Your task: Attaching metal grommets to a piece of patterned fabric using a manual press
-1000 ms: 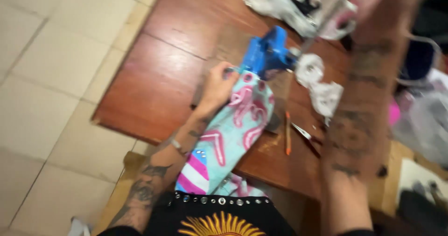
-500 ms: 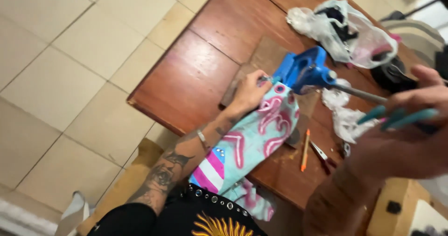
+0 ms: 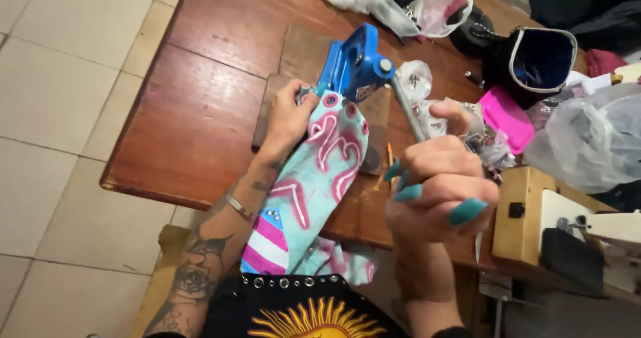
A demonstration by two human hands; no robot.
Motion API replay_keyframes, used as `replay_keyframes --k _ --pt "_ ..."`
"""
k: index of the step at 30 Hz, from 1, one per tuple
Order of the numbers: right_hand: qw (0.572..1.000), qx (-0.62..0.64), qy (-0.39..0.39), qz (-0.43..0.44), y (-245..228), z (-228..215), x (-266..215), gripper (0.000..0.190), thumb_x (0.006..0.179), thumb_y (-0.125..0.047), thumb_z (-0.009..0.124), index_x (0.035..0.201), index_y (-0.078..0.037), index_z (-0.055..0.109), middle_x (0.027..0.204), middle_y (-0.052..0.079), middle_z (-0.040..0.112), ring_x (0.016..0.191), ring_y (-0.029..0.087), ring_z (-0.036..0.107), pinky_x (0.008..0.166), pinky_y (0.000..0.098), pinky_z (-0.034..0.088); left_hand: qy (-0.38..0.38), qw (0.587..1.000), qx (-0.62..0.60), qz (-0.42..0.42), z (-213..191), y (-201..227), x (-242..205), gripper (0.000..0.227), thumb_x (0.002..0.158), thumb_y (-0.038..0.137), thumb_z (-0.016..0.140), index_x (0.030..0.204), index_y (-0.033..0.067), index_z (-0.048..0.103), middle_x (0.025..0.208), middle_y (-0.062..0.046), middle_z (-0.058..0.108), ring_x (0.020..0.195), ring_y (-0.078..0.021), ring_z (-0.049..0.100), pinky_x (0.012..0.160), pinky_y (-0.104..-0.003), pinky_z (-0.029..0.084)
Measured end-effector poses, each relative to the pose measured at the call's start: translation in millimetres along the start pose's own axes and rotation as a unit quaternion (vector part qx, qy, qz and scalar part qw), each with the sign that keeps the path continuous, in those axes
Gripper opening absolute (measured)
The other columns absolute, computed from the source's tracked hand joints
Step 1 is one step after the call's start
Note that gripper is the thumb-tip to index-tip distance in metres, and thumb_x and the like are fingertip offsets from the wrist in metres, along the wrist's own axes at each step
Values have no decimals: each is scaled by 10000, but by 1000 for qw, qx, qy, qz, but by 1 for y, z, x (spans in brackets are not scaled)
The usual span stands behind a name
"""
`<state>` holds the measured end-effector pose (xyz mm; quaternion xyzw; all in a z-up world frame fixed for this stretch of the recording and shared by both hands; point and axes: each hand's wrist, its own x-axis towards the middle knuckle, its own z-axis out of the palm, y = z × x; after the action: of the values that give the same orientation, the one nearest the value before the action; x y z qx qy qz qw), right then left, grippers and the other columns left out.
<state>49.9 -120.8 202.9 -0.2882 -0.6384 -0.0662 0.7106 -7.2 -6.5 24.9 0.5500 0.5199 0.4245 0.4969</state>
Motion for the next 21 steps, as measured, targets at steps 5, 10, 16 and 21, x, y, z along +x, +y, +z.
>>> replay_keyframes --k 5,10,16,21 --pt "997 -32 -41 -48 0 -10 -14 547 939 -335 296 427 -143 276 399 -5 327 367 117 380 841 459 401 -11 999 -38 -22 -1 -4 2 173 696 273 616 828 166 642 676 -52 585 656 -190 570 603 -315 445" --pt "996 -41 -45 -68 -3 -11 -11 536 919 -322 327 423 -118 309 401 17 349 349 137 381 665 430 433 -11 999 -52 -8 0 -3 -2 173 694 238 602 818 123 635 637 -64 556 619 -183 538 571 -314 432" --pt "991 -31 -12 -128 4 -7 -8 386 900 -235 419 539 -109 363 426 18 394 369 130 365 720 485 475 -7 998 -62 27 3 -11 -1 148 712 208 573 801 103 628 609 -56 525 589 -164 514 522 -294 409" --pt "997 20 -34 -68 67 -7 25 330 895 -179 413 576 -97 394 467 6 405 398 109 380 739 472 445 3 999 -41 24 -2 -5 -1 140 687 219 602 787 126 636 590 -31 522 564 -139 496 514 -268 391"
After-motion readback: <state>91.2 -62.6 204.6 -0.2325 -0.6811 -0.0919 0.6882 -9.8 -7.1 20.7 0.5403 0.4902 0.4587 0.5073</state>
